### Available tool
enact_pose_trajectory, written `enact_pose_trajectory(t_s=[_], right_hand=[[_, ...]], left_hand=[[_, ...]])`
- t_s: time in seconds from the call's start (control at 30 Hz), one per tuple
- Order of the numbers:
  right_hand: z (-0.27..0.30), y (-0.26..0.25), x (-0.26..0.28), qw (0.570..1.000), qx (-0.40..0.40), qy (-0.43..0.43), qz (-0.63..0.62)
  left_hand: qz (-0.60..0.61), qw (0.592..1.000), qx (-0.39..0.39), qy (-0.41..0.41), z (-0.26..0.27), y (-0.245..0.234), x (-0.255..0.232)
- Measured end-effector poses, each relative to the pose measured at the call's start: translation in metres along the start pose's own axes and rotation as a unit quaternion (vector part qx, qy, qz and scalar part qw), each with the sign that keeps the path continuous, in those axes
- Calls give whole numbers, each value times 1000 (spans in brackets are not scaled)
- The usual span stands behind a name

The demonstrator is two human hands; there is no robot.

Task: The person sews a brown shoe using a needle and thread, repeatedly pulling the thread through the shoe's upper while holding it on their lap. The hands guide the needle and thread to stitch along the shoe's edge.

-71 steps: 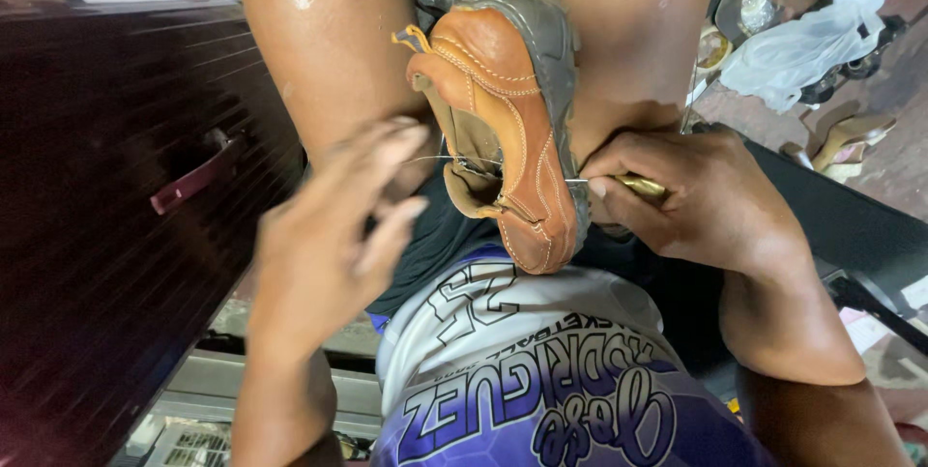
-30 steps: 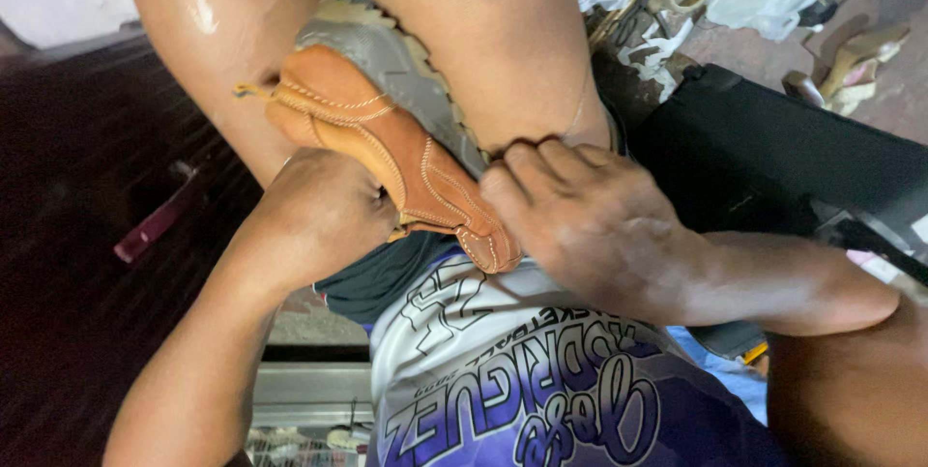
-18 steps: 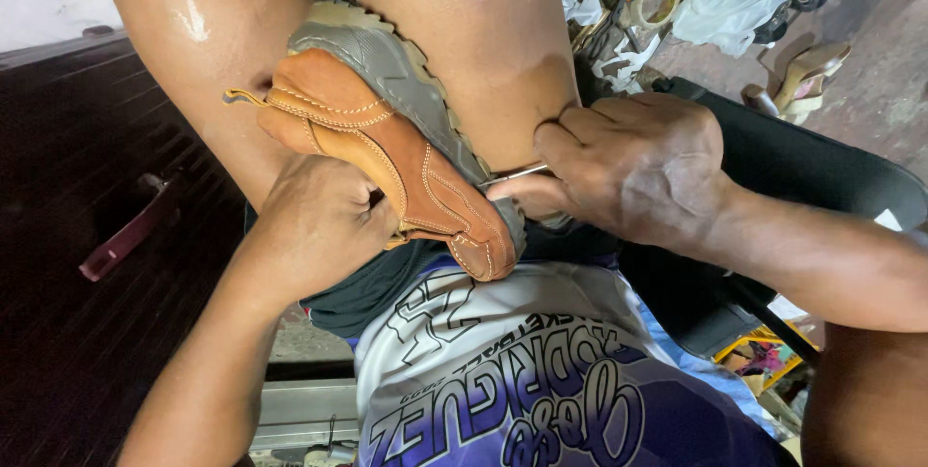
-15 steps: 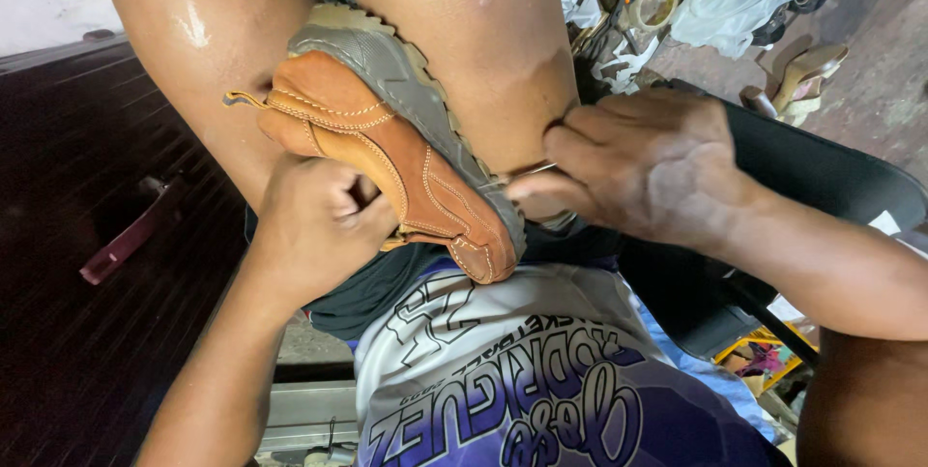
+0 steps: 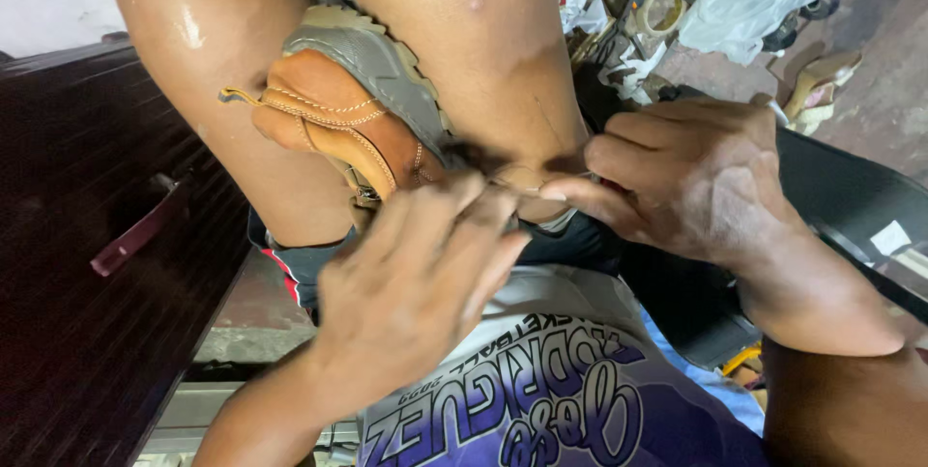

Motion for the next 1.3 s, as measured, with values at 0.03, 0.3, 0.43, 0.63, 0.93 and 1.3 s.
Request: enact_pose_trajectory(t_s=[0.03, 0.3, 0.43, 0.63, 0.93, 1.3], right_hand=[[1, 1, 2, 1000, 4, 8, -4], [-12, 21, 10, 985, -80, -57, -145], [-5, 41, 30, 975, -120, -33, -184], [27, 51, 26, 908, 66, 117, -396], [-4, 28, 30, 949, -58, 104, -292], [16, 69, -59, 960, 98, 258, 43]], left_hand=[[-4, 1000, 8, 5, -6, 4, -2], [102, 989, 89, -53, -15, 21, 20], [288, 936, 90, -179, -4, 9, 34], [376, 886, 200, -184, -12, 0, 36], [156, 967, 186, -83, -13, 20, 25], [202, 975, 75, -63, -1, 13, 23]])
Point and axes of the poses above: each hand's wrist, its own z-axis away from the middle knuckle, its own y-axis out of the palm, x = y × z, the point moved 2 cm from there along -z, towards the middle knuckle, and after that the axes turned 12 degrees about -y, right-handed, at the moved point
